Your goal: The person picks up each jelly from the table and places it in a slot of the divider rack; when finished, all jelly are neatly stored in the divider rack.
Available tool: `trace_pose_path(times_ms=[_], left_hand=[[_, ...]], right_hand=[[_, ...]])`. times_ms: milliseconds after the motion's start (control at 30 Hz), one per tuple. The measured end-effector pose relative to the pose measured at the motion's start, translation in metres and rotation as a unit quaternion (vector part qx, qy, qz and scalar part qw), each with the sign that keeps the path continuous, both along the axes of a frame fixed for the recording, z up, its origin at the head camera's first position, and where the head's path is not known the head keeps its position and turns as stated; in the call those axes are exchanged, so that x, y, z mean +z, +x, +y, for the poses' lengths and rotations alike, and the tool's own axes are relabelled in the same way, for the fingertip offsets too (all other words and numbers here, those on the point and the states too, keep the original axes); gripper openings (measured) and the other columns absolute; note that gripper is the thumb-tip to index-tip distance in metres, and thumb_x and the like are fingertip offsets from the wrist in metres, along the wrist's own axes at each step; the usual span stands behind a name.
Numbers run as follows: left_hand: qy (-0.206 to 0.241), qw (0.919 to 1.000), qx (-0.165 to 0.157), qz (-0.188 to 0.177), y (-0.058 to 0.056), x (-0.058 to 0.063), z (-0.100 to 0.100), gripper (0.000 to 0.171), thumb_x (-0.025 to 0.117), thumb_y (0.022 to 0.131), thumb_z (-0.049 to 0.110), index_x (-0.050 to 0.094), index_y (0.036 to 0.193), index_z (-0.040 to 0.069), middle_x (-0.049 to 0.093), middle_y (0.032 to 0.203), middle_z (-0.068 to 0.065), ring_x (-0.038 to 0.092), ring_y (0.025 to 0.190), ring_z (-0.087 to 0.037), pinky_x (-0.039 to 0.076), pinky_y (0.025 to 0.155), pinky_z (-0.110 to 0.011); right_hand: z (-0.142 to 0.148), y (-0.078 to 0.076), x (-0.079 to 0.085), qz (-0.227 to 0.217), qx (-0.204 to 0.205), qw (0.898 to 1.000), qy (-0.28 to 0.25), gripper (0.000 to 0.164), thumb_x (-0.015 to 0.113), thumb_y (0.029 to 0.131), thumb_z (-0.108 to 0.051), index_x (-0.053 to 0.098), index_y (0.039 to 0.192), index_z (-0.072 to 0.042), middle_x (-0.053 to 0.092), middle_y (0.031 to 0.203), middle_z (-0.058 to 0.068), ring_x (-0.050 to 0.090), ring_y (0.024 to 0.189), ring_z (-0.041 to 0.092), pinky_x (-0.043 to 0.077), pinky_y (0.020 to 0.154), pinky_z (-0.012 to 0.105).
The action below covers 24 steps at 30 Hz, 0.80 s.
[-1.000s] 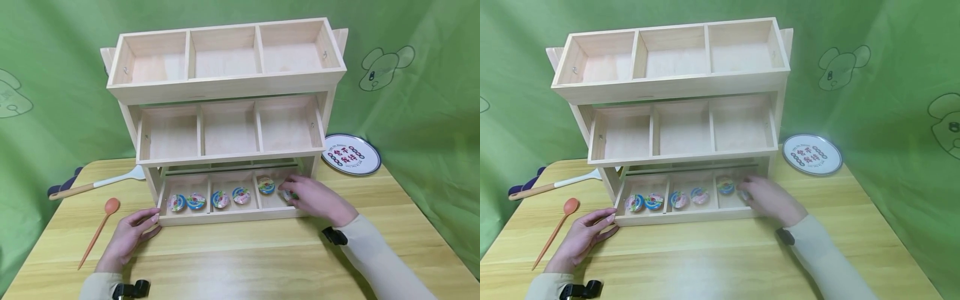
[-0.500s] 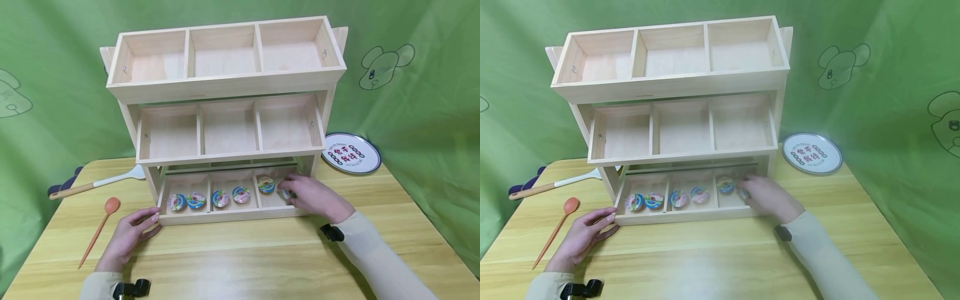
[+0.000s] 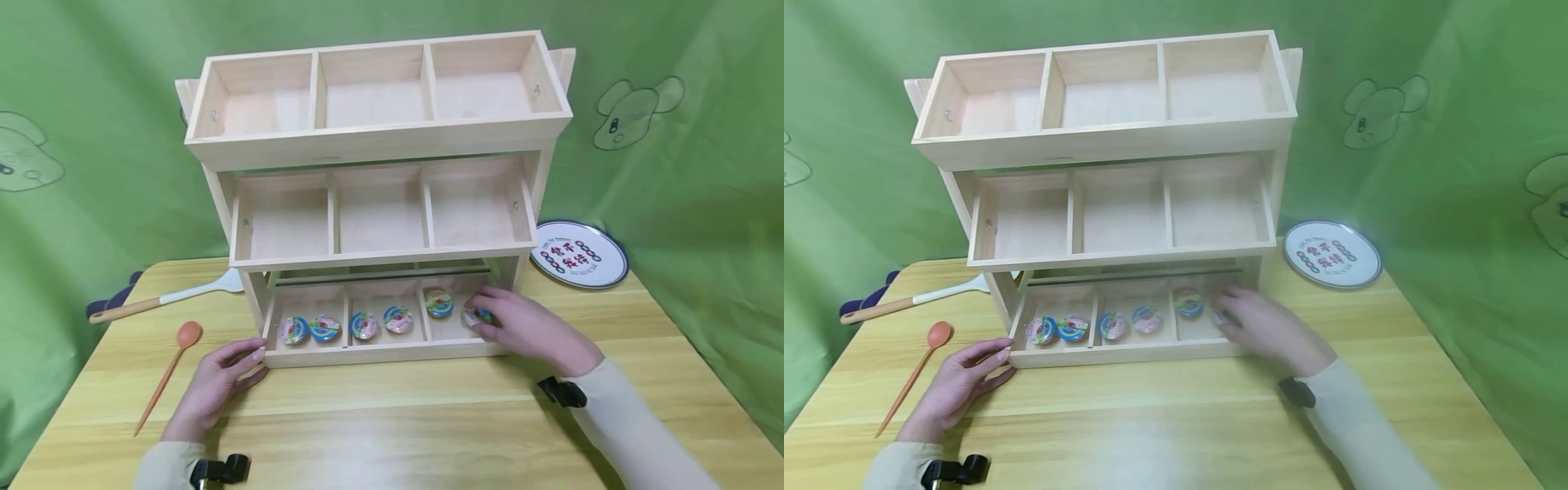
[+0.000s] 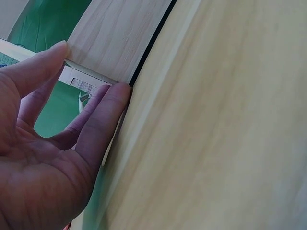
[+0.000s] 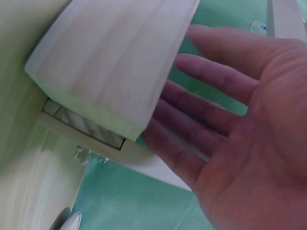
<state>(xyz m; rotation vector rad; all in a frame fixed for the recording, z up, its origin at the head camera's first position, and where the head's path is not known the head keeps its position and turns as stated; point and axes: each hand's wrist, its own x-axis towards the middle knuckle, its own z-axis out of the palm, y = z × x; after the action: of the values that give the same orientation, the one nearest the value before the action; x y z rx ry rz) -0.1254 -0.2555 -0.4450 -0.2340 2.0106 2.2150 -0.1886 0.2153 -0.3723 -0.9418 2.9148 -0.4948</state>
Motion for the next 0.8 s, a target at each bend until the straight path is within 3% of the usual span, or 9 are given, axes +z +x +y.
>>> trace_pose_path(times_ms=[233,800], left_hand=[[-0.006,0.9999,0.001,-0.009,-0.001,0.002,-0.001,0.038,0.065,0.094,0.004,0.057,0.127,-0.011,0.042,0.137,-0.027,0.062,0.106,-0.018,0.053,0.097,-0.039],[-0.014,0.9999,-0.006,-0.005,-0.002,0.0,-0.004,0.039,0.066,0.094,0.004,0.056,0.128,-0.012,0.043,0.135,-0.027,0.062,0.106,-0.018,0.053,0.098,-0.039]], right_hand=[[0.012,0.014,0.007,-0.014,-0.022,0.999,-0.03,0.027,0.065,0.094,-0.012,0.066,0.12,-0.004,0.061,0.118,0.011,0.061,0.105,0.031,0.055,0.09,0.052],[0.031,0.029,0.004,-0.018,-0.066,0.997,-0.031,0.03,0.063,0.096,-0.015,0.064,0.123,-0.002,0.06,0.123,0.017,0.056,0.114,0.041,0.049,0.096,0.062]])
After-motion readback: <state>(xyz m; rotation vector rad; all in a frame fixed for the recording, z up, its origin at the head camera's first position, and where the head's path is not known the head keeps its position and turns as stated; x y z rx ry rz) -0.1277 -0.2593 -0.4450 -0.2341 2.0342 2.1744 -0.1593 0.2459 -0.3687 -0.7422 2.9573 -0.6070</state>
